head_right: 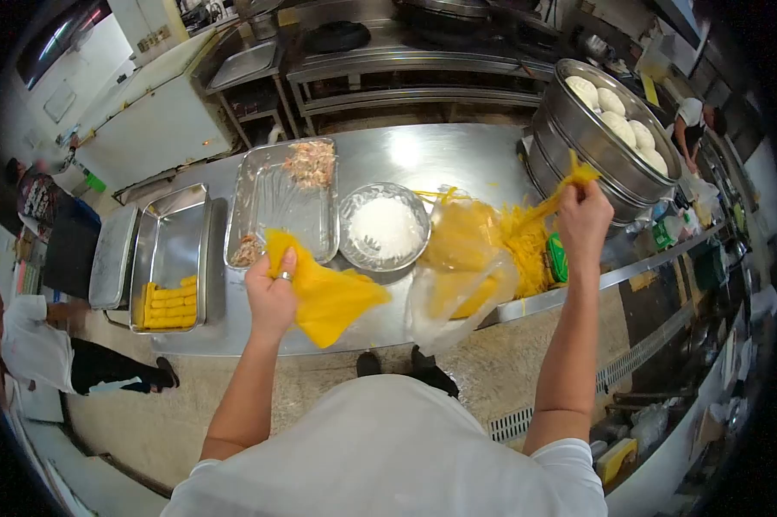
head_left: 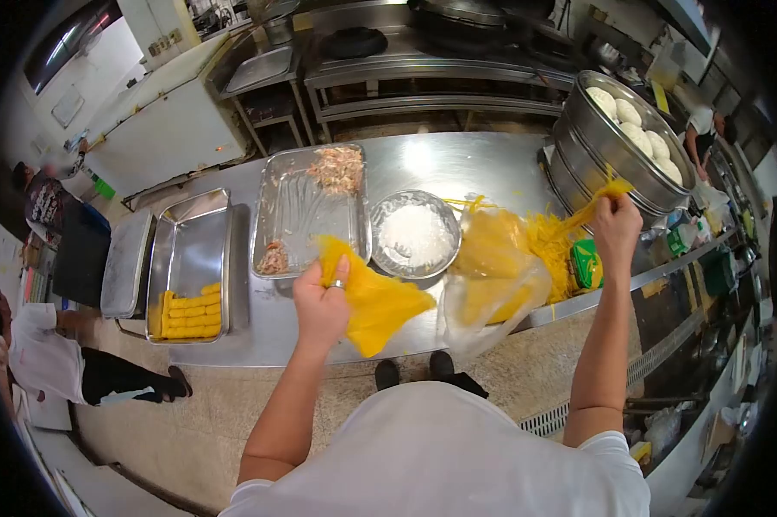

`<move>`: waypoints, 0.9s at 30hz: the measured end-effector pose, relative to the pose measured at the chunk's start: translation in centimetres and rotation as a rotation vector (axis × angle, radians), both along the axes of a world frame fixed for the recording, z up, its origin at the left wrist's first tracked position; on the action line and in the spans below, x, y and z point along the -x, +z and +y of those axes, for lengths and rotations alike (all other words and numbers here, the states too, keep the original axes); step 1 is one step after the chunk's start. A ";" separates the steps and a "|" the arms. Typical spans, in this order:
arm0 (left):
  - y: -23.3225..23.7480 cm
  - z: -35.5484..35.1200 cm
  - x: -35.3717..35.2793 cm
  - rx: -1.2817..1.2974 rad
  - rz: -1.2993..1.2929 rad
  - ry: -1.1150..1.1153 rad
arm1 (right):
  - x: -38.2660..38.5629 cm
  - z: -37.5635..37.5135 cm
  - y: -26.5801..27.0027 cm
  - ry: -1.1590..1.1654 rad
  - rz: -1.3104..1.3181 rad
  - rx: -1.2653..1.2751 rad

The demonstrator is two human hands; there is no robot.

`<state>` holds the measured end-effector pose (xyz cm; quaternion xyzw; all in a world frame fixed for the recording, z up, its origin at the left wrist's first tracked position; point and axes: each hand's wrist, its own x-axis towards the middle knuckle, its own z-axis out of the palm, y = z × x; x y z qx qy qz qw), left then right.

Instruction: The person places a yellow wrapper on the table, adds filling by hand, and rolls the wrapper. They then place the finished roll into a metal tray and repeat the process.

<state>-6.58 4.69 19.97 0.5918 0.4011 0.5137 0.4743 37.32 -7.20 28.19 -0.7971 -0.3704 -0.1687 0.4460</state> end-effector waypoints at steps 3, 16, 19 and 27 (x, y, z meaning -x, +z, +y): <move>-0.6 0.3 -0.4 0.048 -0.008 -0.005 | -4.2 -2.9 -0.3 -0.011 0.098 -0.023; -1.0 -2.1 -5.6 -0.131 -0.018 -0.254 | -13.5 -1.7 -13.4 0.052 0.154 0.688; -1.5 -1.7 -6.2 -0.171 -0.177 -0.298 | -13.4 -1.3 -13.9 0.086 0.104 0.613; -0.4 -1.1 -7.8 -0.360 -0.341 -0.336 | -2.9 2.5 -9.0 0.583 0.435 0.246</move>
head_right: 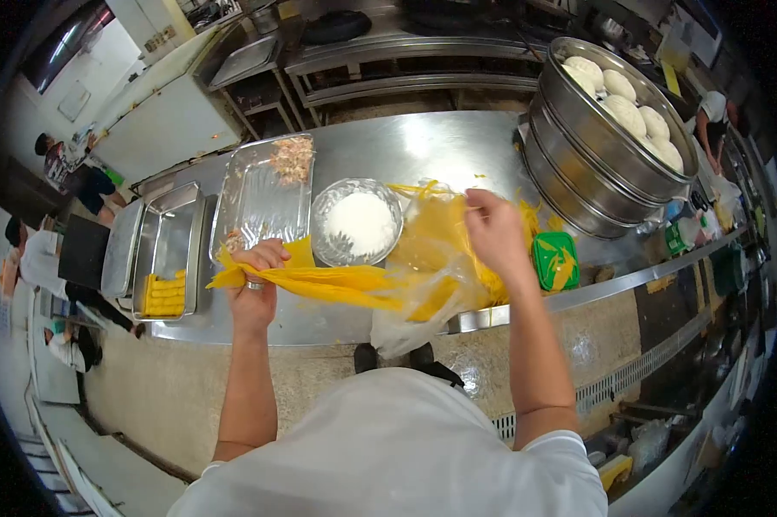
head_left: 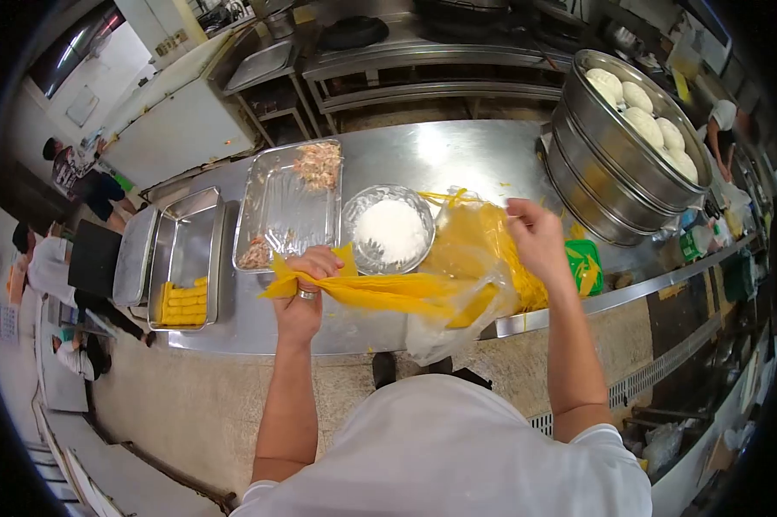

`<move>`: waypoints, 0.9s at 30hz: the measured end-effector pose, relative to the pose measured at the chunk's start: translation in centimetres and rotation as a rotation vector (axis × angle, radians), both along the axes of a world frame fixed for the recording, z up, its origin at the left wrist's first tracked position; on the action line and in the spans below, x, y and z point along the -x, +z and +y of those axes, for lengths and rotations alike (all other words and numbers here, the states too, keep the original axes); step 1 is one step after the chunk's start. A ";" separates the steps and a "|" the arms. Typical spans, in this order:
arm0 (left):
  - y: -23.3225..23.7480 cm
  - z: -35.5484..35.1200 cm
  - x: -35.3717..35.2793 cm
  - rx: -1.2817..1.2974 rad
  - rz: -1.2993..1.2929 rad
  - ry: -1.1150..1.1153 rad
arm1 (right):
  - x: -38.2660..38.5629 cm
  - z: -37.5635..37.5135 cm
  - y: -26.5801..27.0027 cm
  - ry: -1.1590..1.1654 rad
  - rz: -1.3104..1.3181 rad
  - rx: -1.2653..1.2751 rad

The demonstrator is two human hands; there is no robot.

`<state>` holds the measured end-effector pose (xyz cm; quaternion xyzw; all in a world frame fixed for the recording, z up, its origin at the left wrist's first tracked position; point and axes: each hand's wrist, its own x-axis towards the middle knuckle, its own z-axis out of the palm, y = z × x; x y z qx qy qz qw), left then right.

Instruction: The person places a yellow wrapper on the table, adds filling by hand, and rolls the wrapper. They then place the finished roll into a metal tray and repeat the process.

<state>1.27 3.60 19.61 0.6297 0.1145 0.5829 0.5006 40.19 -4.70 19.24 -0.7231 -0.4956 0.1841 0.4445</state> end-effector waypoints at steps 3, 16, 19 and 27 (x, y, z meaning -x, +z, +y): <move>0.3 -0.3 -0.1 0.007 -0.019 -0.008 | 8.1 -0.8 4.8 0.401 0.471 -0.054; -3.2 1.9 2.7 0.494 -0.509 0.101 | 21.6 -5.5 7.1 0.604 -0.202 -0.446; -4.7 2.8 3.7 0.563 -0.193 0.672 | 20.2 -5.5 6.5 0.451 -0.111 -0.348; -6.0 2.6 9.5 0.480 0.605 0.591 | 19.9 -5.5 -5.6 0.732 -0.722 0.250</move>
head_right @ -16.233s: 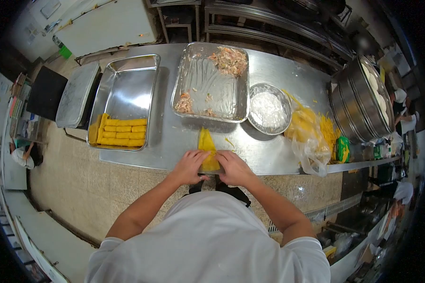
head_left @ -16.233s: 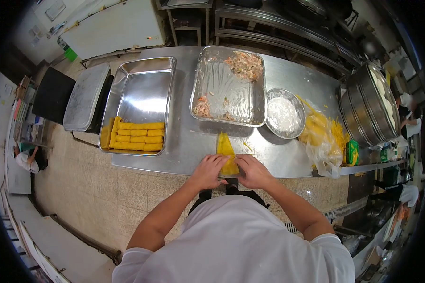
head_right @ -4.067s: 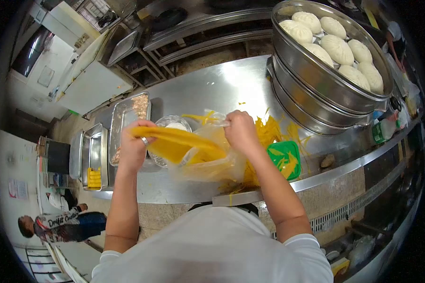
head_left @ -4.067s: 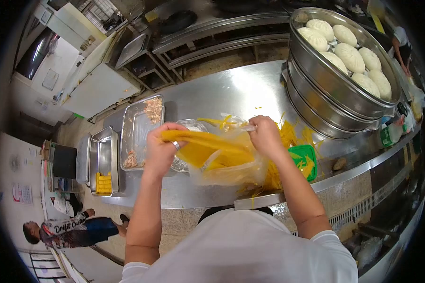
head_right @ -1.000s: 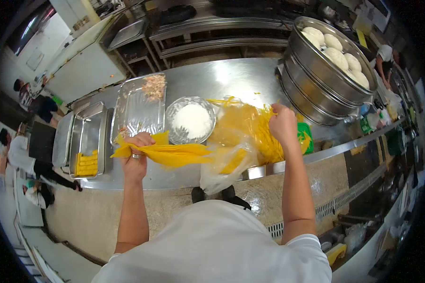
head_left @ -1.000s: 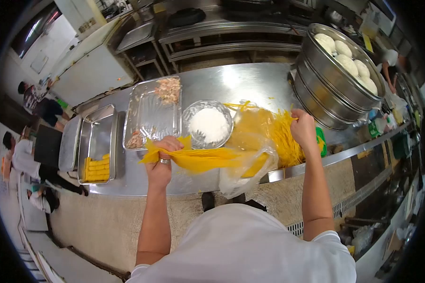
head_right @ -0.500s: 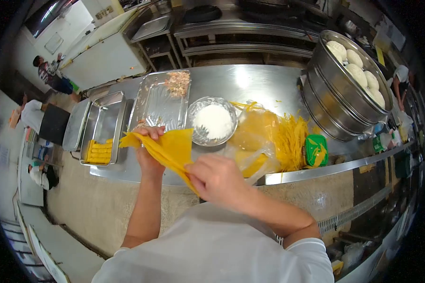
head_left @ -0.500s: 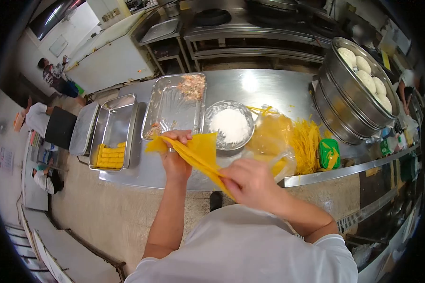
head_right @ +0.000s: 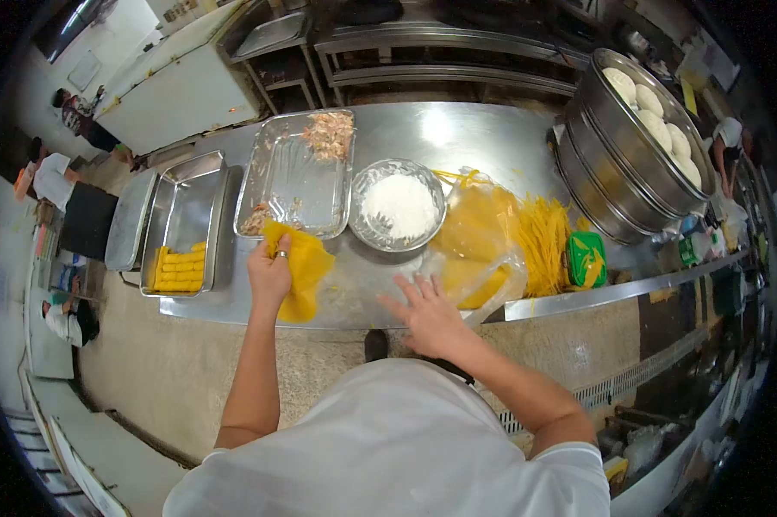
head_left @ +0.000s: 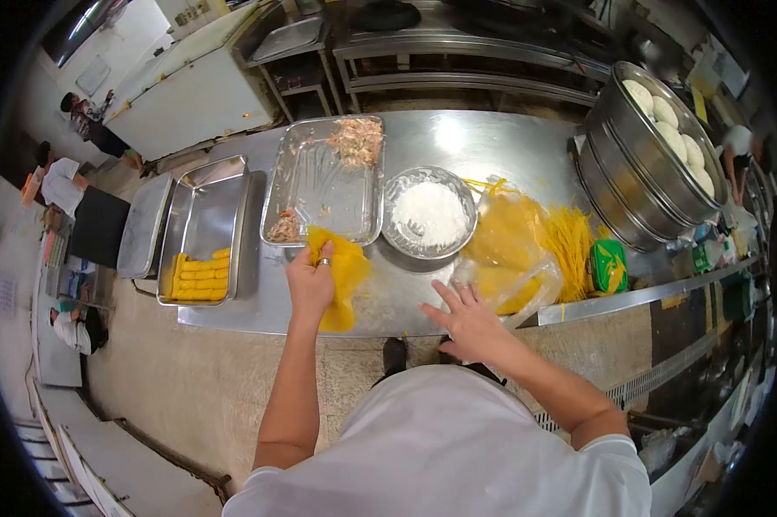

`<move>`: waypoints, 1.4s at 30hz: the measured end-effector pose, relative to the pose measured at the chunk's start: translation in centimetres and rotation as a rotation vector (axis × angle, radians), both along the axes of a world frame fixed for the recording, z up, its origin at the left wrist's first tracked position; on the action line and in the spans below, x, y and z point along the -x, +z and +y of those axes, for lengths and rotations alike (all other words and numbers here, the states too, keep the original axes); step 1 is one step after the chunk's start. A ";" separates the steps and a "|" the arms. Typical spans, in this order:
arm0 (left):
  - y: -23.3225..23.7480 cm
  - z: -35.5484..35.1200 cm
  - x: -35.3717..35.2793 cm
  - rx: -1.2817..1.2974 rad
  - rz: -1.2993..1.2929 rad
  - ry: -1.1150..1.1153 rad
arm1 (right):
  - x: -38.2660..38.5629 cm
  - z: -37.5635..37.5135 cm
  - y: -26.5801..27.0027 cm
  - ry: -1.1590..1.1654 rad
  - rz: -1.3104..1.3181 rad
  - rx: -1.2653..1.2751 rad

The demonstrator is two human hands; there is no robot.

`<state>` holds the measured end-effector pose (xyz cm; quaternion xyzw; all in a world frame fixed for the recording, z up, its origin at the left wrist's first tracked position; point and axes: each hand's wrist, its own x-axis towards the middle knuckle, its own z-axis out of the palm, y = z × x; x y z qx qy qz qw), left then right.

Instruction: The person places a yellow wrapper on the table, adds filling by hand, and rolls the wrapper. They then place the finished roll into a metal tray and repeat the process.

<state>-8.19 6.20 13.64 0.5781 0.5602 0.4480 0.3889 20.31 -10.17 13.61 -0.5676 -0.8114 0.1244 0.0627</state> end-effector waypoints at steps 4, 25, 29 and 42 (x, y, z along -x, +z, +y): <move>-0.7 -1.0 -1.9 0.251 -0.149 -0.280 | -5.3 2.0 -4.4 -0.023 -0.689 0.259; -16.4 -2.0 -16.1 0.269 0.324 -0.616 | -20.6 8.1 -2.1 -0.585 0.019 -0.071; -13.4 -4.6 -15.4 -0.004 0.465 -0.399 | -16.9 7.5 0.7 -0.561 0.199 -0.382; -16.3 -5.5 -9.3 -0.114 0.254 -0.601 | -1.5 0.0 -15.2 -0.329 0.384 0.003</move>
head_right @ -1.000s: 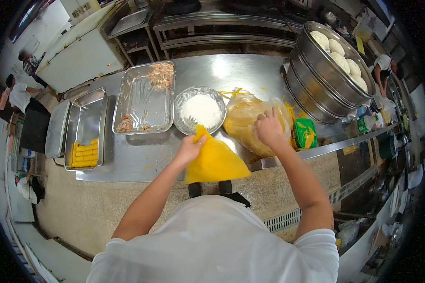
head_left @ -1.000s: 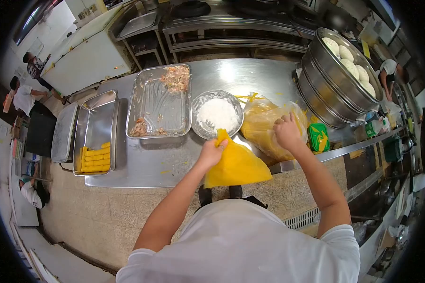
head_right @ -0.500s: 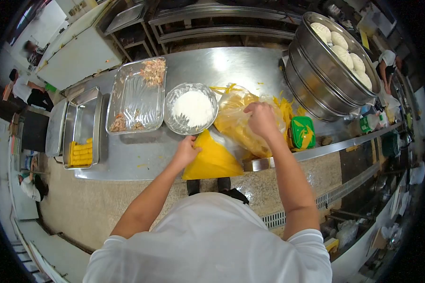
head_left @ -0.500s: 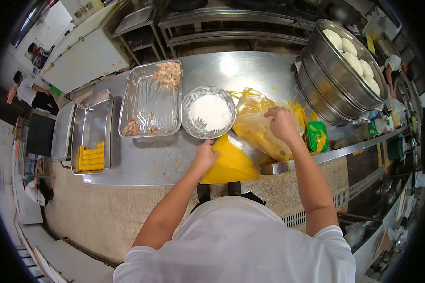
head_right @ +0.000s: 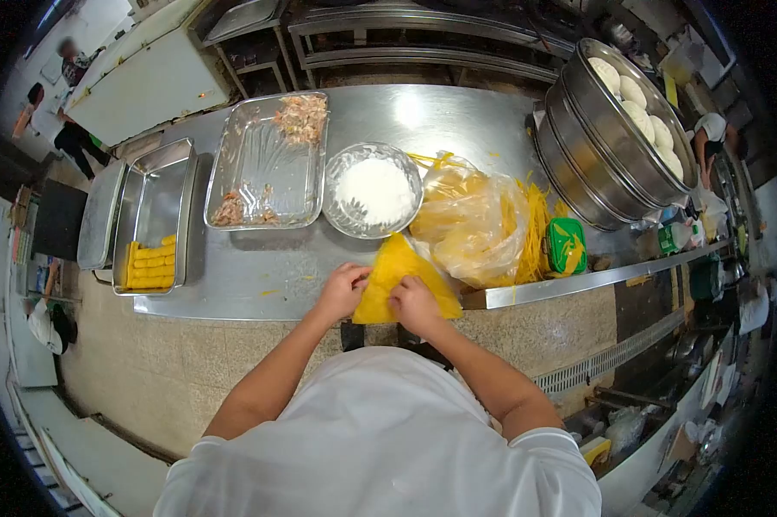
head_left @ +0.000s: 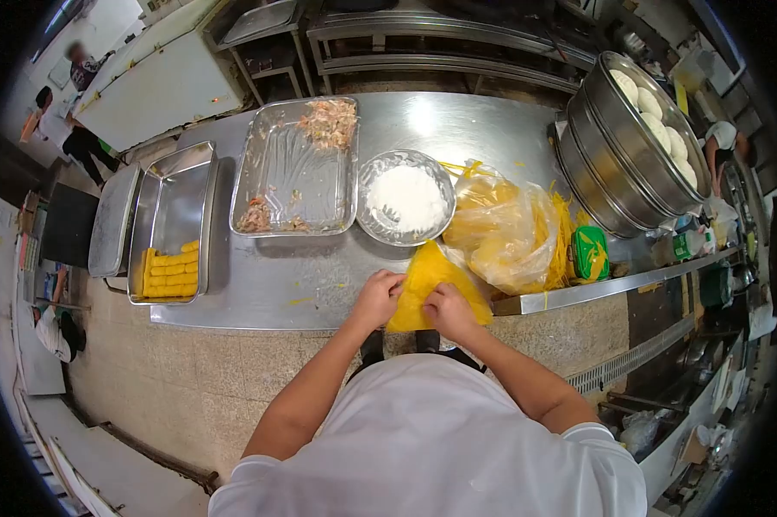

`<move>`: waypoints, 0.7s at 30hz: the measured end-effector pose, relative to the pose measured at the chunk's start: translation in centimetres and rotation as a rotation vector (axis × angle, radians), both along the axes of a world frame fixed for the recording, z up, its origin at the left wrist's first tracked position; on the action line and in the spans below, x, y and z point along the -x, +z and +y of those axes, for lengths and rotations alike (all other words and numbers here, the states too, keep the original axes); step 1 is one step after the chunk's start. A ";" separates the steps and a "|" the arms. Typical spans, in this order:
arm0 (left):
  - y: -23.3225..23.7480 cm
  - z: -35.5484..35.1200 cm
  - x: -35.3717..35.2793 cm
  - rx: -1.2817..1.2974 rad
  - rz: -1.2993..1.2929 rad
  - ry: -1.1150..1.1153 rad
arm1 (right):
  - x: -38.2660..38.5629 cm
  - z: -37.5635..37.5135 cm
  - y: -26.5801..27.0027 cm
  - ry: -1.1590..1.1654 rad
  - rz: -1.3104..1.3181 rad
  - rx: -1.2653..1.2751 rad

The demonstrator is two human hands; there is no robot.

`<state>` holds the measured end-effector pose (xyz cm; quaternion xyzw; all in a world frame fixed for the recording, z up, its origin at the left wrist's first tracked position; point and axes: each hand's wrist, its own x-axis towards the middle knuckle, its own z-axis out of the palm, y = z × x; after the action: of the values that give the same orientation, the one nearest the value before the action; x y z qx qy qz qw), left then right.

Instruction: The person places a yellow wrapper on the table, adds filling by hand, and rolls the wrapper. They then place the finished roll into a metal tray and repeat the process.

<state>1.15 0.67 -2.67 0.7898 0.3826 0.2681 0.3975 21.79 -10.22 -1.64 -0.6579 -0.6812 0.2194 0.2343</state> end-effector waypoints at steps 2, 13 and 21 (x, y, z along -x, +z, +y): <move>0.5 -0.1 0.7 0.053 -0.034 -0.021 | -0.4 -0.1 -0.5 -0.059 0.080 0.085; 2.6 5.2 -2.7 1.163 -0.710 0.121 | 2.7 -0.7 0.8 -0.153 -0.114 -0.058; 1.6 8.9 -4.3 1.088 -0.676 0.240 | 2.0 0.0 0.7 -0.435 0.304 0.060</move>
<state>5.48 9.62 -1.08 0.2998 0.4032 0.3123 0.8062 19.82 -10.20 -0.92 -0.7550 -0.4738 0.2803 0.3562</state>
